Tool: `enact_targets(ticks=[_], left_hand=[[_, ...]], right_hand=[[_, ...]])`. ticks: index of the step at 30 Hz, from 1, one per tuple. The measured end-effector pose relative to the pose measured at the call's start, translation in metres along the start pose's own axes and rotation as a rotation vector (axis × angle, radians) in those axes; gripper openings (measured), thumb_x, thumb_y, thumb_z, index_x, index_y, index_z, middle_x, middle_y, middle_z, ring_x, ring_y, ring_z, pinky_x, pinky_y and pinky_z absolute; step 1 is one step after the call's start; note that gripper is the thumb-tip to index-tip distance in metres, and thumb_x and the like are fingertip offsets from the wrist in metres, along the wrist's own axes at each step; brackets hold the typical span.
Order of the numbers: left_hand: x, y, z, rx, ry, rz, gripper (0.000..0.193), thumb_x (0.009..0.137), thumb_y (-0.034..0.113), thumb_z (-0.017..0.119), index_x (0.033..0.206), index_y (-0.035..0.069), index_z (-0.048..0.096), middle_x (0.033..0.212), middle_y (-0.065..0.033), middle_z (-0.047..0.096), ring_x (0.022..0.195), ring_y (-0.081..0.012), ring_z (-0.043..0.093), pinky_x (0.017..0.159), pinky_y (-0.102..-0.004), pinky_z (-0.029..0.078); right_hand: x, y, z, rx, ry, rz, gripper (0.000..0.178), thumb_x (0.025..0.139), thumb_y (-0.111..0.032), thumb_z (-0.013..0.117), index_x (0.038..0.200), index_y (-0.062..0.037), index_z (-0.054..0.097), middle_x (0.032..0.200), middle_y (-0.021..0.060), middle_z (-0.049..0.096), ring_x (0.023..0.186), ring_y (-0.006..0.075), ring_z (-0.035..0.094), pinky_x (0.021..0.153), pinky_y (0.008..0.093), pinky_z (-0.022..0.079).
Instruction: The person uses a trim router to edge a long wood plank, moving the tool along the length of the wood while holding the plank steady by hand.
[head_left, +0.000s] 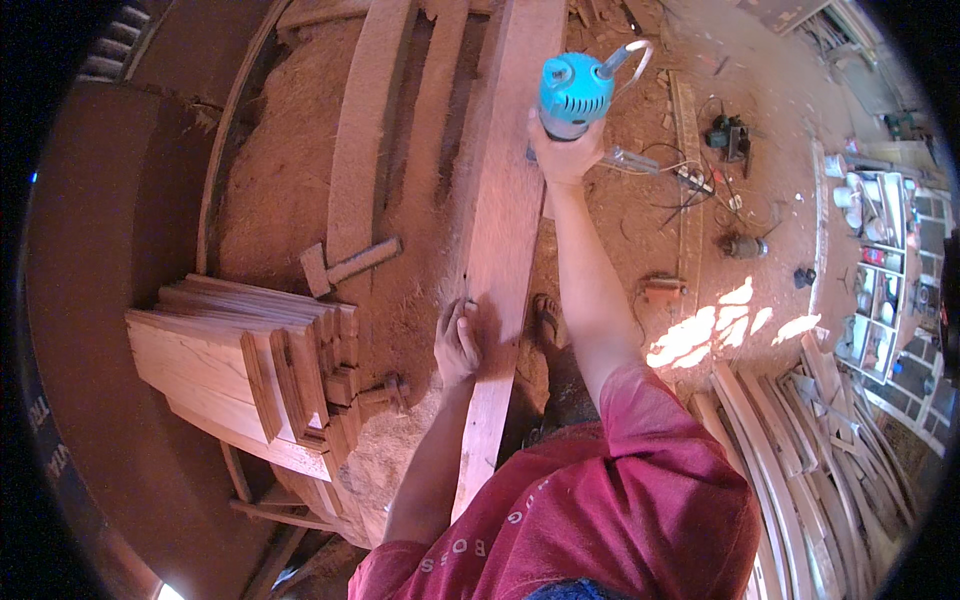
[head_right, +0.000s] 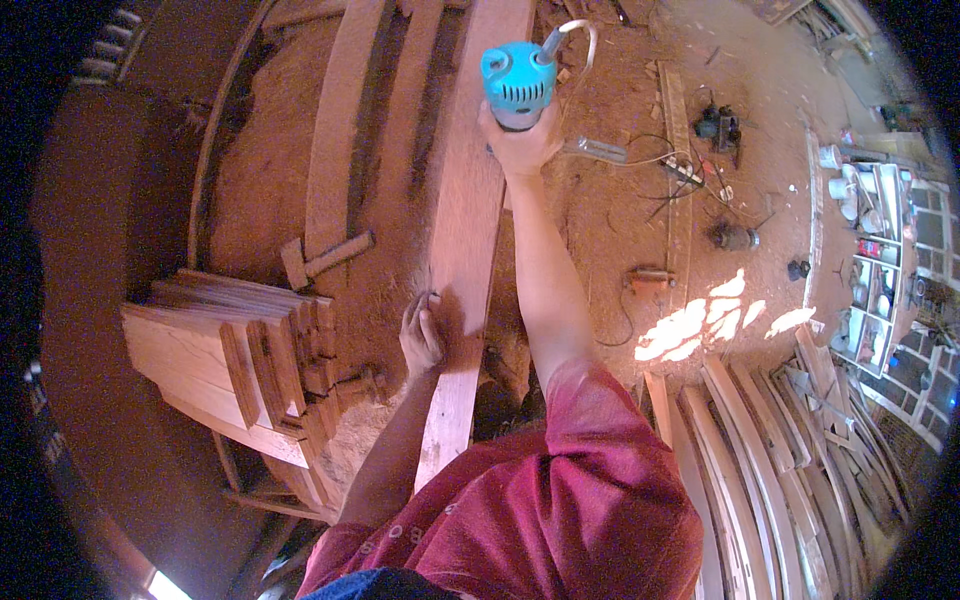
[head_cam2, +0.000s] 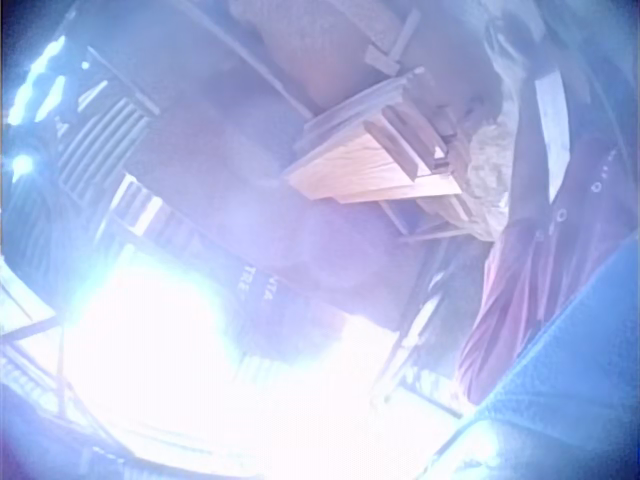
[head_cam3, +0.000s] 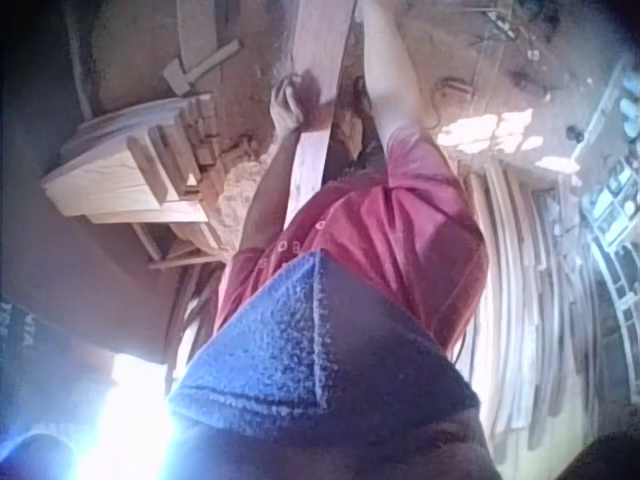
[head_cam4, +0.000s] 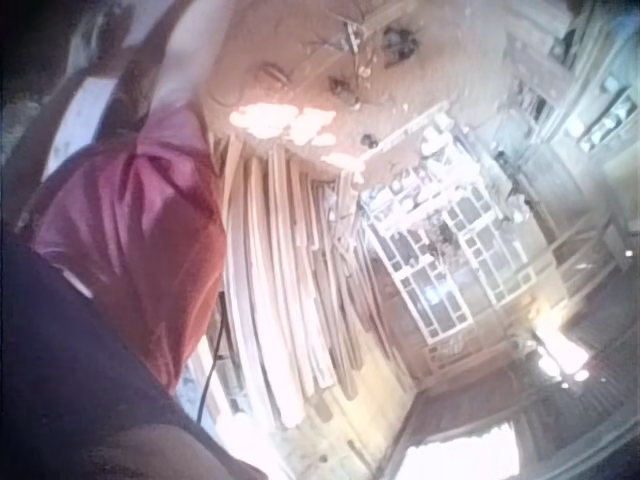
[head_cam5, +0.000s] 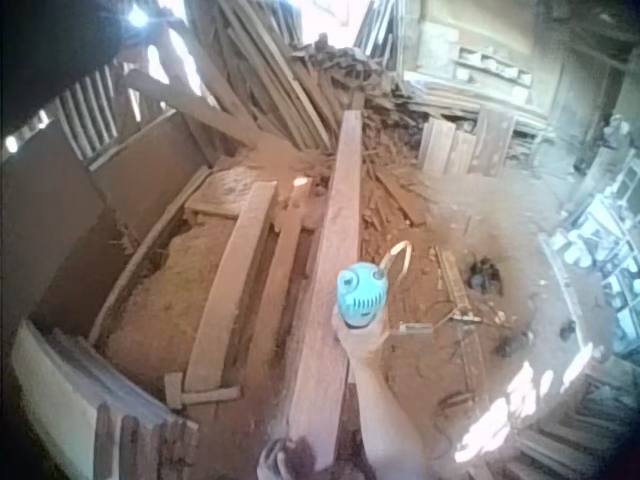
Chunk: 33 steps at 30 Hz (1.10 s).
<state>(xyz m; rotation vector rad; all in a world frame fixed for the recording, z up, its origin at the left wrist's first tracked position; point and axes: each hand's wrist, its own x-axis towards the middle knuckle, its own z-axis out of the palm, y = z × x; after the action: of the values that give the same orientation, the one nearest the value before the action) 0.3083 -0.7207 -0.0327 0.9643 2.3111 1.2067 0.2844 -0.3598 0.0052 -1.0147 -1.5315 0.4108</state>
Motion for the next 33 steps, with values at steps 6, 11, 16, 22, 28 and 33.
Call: enact_targets(ticks=[6,11,16,22,28,33], left_hand=[[0.001,0.007,0.0,0.05,0.012,-0.034,0.047,0.11,0.025,0.034,0.128,-0.005,0.065,0.132,-0.0259,0.063,0.127,-0.0437,0.057,0.11,-0.0464,0.045],[-0.003,-0.001,0.001,0.064,-0.001,-0.038,0.046,0.11,0.025,0.035,0.128,-0.006,0.064,0.131,-0.0267,0.064,0.126,-0.0439,0.057,0.11,-0.0463,0.045],[-0.001,0.007,0.0,0.028,-0.007,-0.044,0.046,0.11,0.025,0.035,0.128,-0.006,0.064,0.131,-0.0276,0.063,0.125,-0.0444,0.058,0.109,-0.0466,0.046],[0.004,0.009,0.001,0.015,0.002,-0.019,0.047,0.11,0.025,0.033,0.126,-0.006,0.064,0.129,-0.0282,0.064,0.123,-0.045,0.058,0.108,-0.0474,0.046],[-0.001,0.01,-0.005,0.038,0.037,-0.064,0.052,0.111,0.029,0.028,0.127,-0.005,0.064,0.128,-0.0284,0.064,0.123,-0.046,0.058,0.108,-0.0482,0.045],[-0.006,-0.013,0.007,-0.029,0.098,-0.006,0.052,0.111,0.033,0.032,0.124,-0.005,0.066,0.119,-0.0296,0.067,0.112,-0.0488,0.062,0.1,-0.0508,0.048]], right_hand=[[0.035,0.027,0.038,-0.025,0.038,-0.024,0.079,0.063,-0.042,0.093,0.122,-0.0019,0.059,0.102,0.0196,0.071,0.091,0.0378,0.072,0.08,0.0464,0.057],[0.065,0.042,0.068,-0.012,0.088,-0.072,0.085,0.06,-0.048,0.09,0.125,-0.001,0.061,0.102,0.0212,0.071,0.092,0.0411,0.071,0.079,0.0492,0.057],[0.1,0.077,0.103,-0.102,0.103,-0.093,0.085,0.06,-0.054,0.091,0.121,-0.0038,0.058,0.1,0.0195,0.071,0.094,0.0418,0.071,0.081,0.0497,0.056],[0.092,0.033,0.06,-0.112,-0.093,0.127,0.079,0.066,-0.049,0.089,0.125,-0.0067,0.059,0.107,0.0201,0.071,0.101,0.0414,0.069,0.086,0.0512,0.055],[-0.066,-0.051,-0.07,0.1,-0.157,0.172,0.078,0.066,-0.041,0.094,0.124,-0.0041,0.057,0.106,0.0143,0.071,0.099,0.0287,0.07,0.09,0.0431,0.054],[-0.204,-0.105,-0.19,0.217,-0.263,0.219,0.071,0.073,-0.027,0.091,0.13,-0.0022,0.056,0.116,0.0125,0.069,0.104,0.0229,0.068,0.091,0.0401,0.055]])
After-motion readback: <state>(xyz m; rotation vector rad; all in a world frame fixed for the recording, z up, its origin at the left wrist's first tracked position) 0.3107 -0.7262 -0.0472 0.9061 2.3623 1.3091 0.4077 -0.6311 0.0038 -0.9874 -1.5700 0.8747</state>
